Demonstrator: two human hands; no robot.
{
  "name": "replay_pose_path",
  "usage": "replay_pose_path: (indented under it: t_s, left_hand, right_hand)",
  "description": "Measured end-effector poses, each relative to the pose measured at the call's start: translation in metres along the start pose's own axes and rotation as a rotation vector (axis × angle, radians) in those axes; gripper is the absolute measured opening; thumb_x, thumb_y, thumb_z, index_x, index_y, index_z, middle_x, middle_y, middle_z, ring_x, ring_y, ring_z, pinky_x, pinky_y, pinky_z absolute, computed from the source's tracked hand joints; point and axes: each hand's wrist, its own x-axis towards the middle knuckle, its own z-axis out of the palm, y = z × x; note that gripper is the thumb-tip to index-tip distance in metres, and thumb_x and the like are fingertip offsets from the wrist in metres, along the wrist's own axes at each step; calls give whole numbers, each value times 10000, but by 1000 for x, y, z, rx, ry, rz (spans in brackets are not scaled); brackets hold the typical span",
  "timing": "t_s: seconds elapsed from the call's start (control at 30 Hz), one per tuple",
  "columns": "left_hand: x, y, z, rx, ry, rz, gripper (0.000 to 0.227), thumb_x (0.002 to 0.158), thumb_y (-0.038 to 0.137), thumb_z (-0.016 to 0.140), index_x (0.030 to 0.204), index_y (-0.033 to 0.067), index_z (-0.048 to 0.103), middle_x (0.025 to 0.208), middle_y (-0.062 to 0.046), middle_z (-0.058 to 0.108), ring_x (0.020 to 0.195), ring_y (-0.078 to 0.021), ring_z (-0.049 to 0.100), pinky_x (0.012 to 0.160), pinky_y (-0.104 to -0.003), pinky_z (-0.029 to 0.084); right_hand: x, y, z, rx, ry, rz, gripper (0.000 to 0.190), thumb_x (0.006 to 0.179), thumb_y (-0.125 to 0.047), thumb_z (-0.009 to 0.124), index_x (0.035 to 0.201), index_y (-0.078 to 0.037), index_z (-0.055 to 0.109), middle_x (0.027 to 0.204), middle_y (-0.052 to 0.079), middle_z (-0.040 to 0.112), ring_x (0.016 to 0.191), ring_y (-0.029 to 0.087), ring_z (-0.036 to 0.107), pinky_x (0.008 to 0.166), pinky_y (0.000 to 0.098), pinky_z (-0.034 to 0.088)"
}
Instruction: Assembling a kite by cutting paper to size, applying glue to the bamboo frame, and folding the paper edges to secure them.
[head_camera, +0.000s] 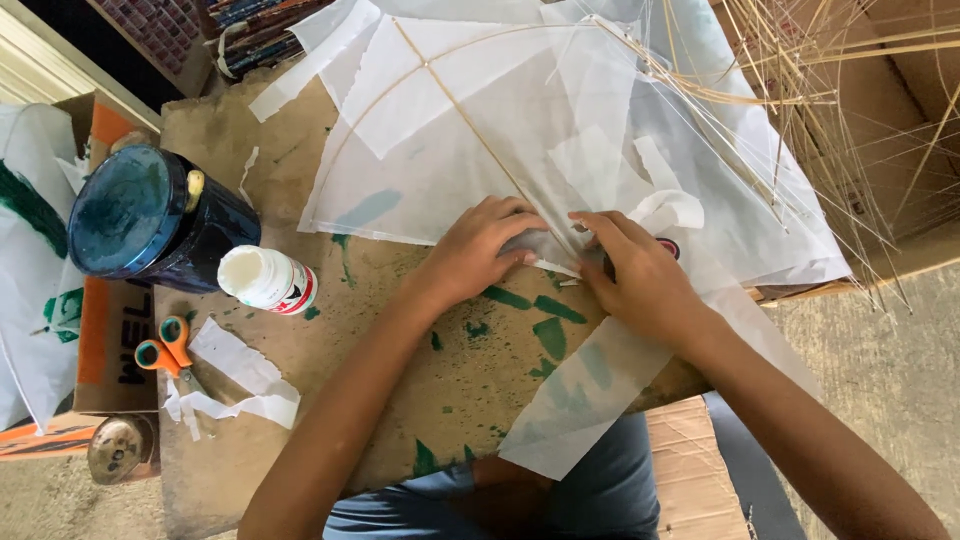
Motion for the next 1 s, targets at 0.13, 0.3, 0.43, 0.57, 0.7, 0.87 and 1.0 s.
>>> replay_pose_path:
  t_s: [0.13,0.3,0.43,0.57,0.7,0.87,1.0]
  left_hand:
    - [-2,-4,3,53,4,-21,302,969,266,691,1263,225,633,1249,-29,624,1188,-288,582,946,-473,480]
    - [1,-19,7,93,36,27,292,963,240,691,1249,208,643,1222,-45,634,1126,-300,606,917,-479,494]
    - [-3,-22,2,148,65,61,261,978,197,674,1237,189,645,1208,-58,639,1090,-309,621,896,-489,507]
    - [-17,-24,-7,164,89,51,245,975,224,693,1216,187,660,1141,-60,656,1041,-299,646,858,-469,521]
    - [-29,-20,-17,174,81,39,283,935,222,750,1200,154,682,1081,-86,676,1023,-302,648,846,-459,519]
    - [-34,-24,-15,194,60,41,286,914,211,768,1175,131,685,1076,-89,682,1040,-287,636,849,-453,529]
    - [-36,-30,-18,122,58,24,293,911,187,766,1191,156,686,1072,-74,689,1042,-283,644,854,-452,535]
  right_hand:
    - [3,-8,0,-10,-13,4,466,914,-106,724,1359,-41,605,1229,247,646,1145,413,665,958,490,548]
    - [5,-1,6,-59,-17,17,518,916,-107,714,1412,-80,568,1241,222,653,1163,393,656,957,484,555]
    - [4,1,5,-96,-21,4,518,916,-113,713,1411,-71,564,1240,237,651,1161,406,657,944,492,566]
    - [1,-2,-3,-143,-40,10,515,914,-114,713,1408,-86,570,1233,217,657,1107,409,679,917,510,574]
    - [5,-8,-14,-195,-117,-4,516,914,-119,696,1412,-90,565,1240,201,668,1057,405,708,909,518,579]
    - [12,-10,-12,-270,-121,-67,488,947,-135,654,1428,-138,569,1194,173,689,1004,365,735,895,513,578]
    - [20,-13,-3,-330,-74,-175,431,951,-156,652,1380,-142,607,1116,172,700,992,370,728,860,502,574]
